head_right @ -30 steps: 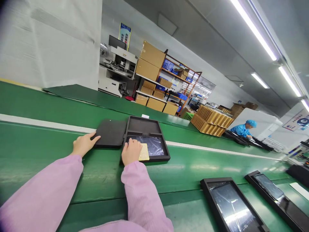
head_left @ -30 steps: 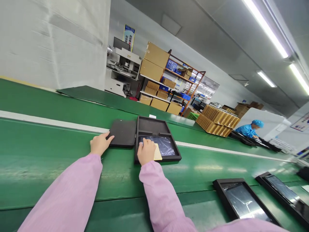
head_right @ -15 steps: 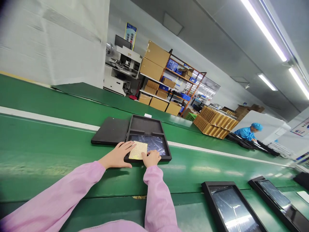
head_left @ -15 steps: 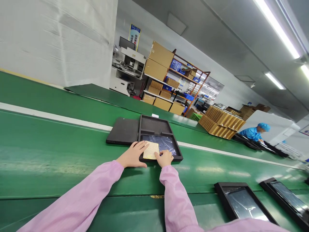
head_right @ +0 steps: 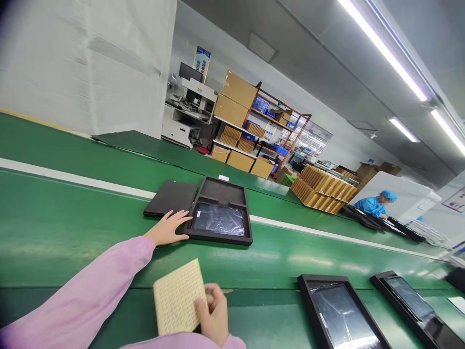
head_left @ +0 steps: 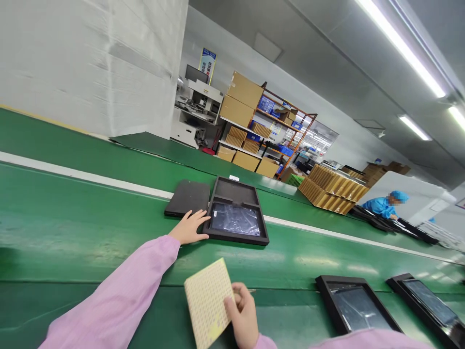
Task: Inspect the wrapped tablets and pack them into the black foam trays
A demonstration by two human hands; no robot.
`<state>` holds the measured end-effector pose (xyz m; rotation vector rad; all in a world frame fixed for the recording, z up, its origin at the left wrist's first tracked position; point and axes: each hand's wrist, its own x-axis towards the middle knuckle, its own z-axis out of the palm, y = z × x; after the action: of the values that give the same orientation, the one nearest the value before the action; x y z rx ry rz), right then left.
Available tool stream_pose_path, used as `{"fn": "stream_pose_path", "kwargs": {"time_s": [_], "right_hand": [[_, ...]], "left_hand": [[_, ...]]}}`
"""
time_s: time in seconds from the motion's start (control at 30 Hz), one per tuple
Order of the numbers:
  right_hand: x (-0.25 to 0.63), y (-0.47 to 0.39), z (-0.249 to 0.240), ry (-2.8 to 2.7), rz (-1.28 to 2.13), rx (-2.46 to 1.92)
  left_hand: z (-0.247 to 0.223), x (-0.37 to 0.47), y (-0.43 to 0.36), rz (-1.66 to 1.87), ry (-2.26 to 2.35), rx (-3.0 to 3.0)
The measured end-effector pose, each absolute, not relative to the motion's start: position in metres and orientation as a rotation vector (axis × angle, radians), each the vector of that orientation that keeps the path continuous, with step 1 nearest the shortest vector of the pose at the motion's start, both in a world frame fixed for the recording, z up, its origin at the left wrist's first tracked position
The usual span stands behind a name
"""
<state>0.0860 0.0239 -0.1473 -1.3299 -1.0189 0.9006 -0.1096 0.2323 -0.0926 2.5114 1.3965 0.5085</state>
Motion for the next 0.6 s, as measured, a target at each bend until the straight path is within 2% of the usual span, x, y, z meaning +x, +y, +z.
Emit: {"fn": "stream_pose_path", "kwargs": {"time_s": [0.2, 0.33, 0.47, 0.53, 0.6], "right_hand": [[0.076, -0.008, -0.149, -1.053, 1.038, -1.282], [0.063, 0.021, -0.134, -1.19, 1.186, -1.216], [0.018, 0.056, -0.123, -1.323, 1.224, -1.169], [-0.009, 0.068, -0.123, -1.378, 1.193, -1.162], [-0.033, 0.077, -0.126, -1.444, 1.147, -1.178]], "left_hand": [[-0.079, -0.181, 0.164, 0.796, 1.689, 2.276], [-0.058, -0.264, 0.053, 1.172, 2.01, 1.938], [-0.034, -0.338, -0.073, 1.698, 2.622, 1.445], [-0.027, -0.371, -0.121, 1.743, 2.942, 1.018], [-0.025, -0.402, -0.153, 1.593, 3.134, 0.565]]}}
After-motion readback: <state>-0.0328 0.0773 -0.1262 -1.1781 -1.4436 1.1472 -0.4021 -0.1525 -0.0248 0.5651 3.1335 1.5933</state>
